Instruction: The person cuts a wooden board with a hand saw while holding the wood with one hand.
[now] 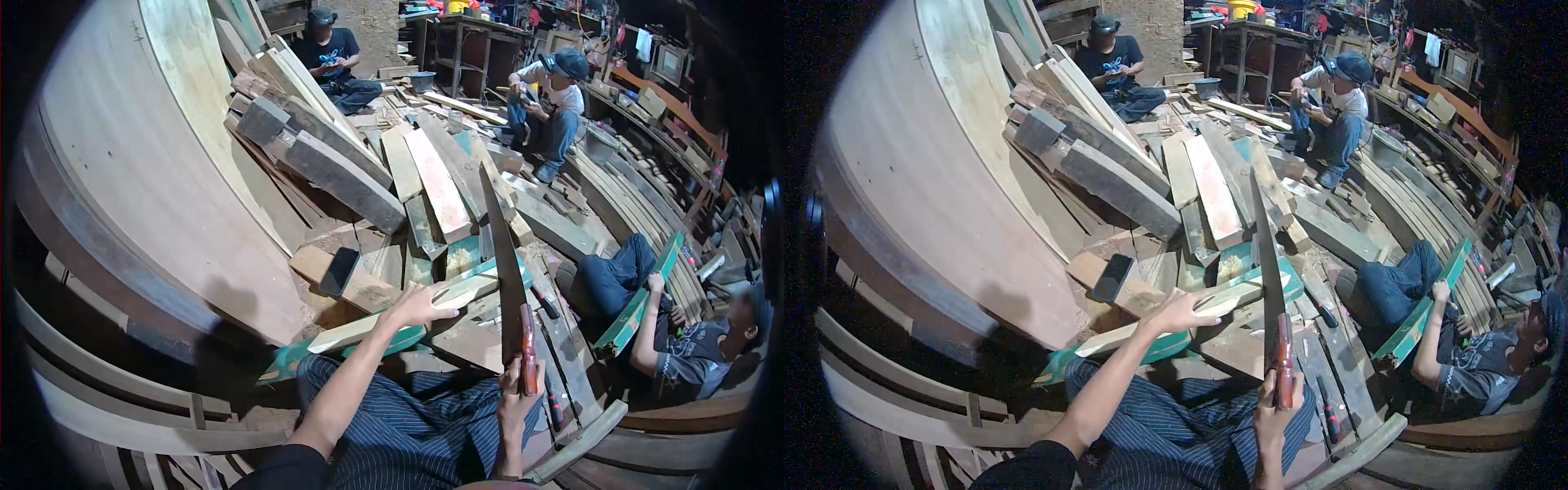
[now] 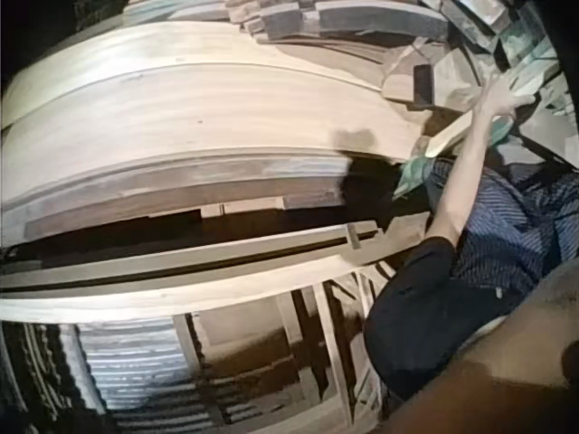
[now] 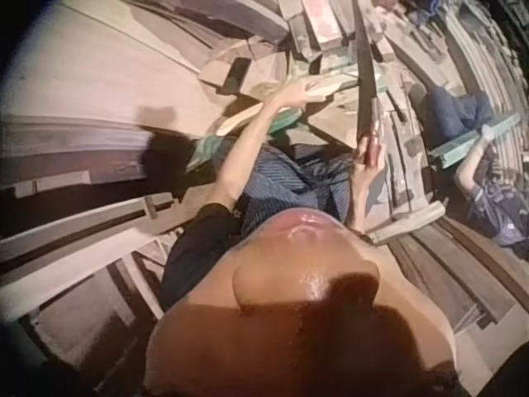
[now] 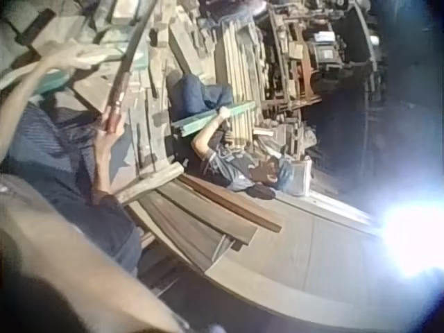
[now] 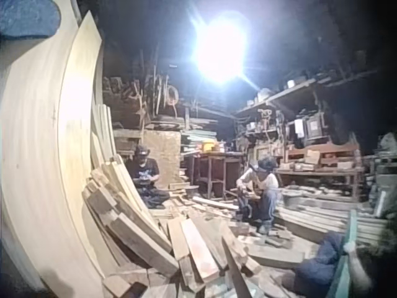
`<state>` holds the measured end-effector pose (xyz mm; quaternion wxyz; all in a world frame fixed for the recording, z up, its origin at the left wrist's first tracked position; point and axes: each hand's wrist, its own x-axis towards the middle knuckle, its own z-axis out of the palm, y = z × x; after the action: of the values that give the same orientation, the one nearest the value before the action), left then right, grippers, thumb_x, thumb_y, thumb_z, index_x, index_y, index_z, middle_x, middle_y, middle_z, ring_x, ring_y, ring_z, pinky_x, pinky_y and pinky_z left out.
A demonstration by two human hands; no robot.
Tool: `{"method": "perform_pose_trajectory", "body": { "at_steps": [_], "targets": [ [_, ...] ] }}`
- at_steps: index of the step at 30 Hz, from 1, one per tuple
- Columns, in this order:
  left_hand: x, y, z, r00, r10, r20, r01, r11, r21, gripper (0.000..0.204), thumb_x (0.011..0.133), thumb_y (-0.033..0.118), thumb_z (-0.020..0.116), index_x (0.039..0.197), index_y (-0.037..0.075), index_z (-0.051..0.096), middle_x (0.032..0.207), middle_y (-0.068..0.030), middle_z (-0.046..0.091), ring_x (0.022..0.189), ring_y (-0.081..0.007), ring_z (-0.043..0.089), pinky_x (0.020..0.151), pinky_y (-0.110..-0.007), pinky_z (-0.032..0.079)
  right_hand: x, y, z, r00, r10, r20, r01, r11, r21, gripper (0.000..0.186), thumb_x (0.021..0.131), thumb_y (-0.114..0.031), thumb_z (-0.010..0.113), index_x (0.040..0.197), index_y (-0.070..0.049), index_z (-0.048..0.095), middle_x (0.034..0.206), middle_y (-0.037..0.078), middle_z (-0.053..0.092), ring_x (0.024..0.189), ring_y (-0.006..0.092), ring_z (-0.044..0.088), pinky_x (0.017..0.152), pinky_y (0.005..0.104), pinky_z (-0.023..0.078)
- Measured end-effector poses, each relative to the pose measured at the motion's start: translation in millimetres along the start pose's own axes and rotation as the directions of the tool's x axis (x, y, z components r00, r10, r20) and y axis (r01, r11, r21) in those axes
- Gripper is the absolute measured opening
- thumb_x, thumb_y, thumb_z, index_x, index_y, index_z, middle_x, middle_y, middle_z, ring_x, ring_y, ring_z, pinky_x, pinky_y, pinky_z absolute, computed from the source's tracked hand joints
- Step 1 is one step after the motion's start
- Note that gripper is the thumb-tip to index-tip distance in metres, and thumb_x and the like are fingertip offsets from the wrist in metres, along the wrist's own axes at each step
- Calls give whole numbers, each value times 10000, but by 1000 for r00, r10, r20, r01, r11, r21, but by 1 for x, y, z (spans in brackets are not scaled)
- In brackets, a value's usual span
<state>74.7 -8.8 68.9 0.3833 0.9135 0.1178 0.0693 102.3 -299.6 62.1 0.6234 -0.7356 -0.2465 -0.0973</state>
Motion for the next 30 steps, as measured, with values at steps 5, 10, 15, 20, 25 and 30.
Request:
{"method": "perform_pose_trajectory", "body": {
  "at_steps": [5, 10, 15, 20, 25, 30],
  "targets": [
    [3, 6, -1, 999, -23, 44, 20, 997, 70, 852, 783, 638, 676, 1445, 131, 501, 1098, -287, 676, 990, -424, 664, 952, -451, 480, -2, 0, 1, 996, 90, -16, -89, 992, 87, 170, 1000, -186, 610, 979, -47, 515, 672, -15, 490, 511, 37, 432, 459, 201, 347],
    [2, -2, 3, 1000, 0, 16, -1, 997, 75, 859, 780, 648, 671, 1453, 145, 494, 1105, -283, 676, 1014, -434, 649, 1001, -474, 439, -2, -10, 3, 996, 86, -31, -84, 995, 60, 215, 995, -231, 624, 978, -46, 516, 695, -8, 502, 547, 38, 448, 482, 199, 358],
    [3, 3, 1, 999, -36, 40, 34, 998, 49, 860, 770, 641, 682, 1453, 152, 498, 1069, -276, 688, 995, -409, 658, 992, -469, 442, -4, -6, 2, 995, 99, -22, -96, 991, 93, 248, 991, -269, 632, 980, -56, 506, 718, -13, 500, 565, 33, 448, 490, 198, 356],
    [2, -14, 8, 994, 78, -76, -66, 987, 146, 832, 776, 604, 699, 1446, 151, 505, 994, -251, 708, 797, -349, 706, 863, -416, 528, -4, -5, 5, 999, 49, -23, -47, 995, 89, 251, 994, -282, 628, 978, -66, 500, 713, -24, 494, 550, 28, 437, 480, 196, 345],
    [4, 3, 1, 999, -32, 23, 31, 999, 29, 827, 777, 610, 683, 1450, 163, 507, 967, -235, 713, 826, -332, 707, 982, -447, 466, -2, -2, 1, 999, 47, -2, -47, 994, 98, 237, 1000, -266, 620, 984, -68, 492, 706, -29, 485, 538, 29, 426, 475, 199, 346],
    [3, 2, 3, 1000, -11, -9, 12, 994, 113, 858, 768, 622, 687, 1463, 160, 489, 971, -246, 713, 867, -347, 706, 1012, -441, 449, -2, -5, 2, 994, 103, -17, -101, 990, 97, 220, 996, -239, 625, 988, -72, 481, 685, -32, 474, 529, 26, 418, 466, 198, 338]
  ]
}}
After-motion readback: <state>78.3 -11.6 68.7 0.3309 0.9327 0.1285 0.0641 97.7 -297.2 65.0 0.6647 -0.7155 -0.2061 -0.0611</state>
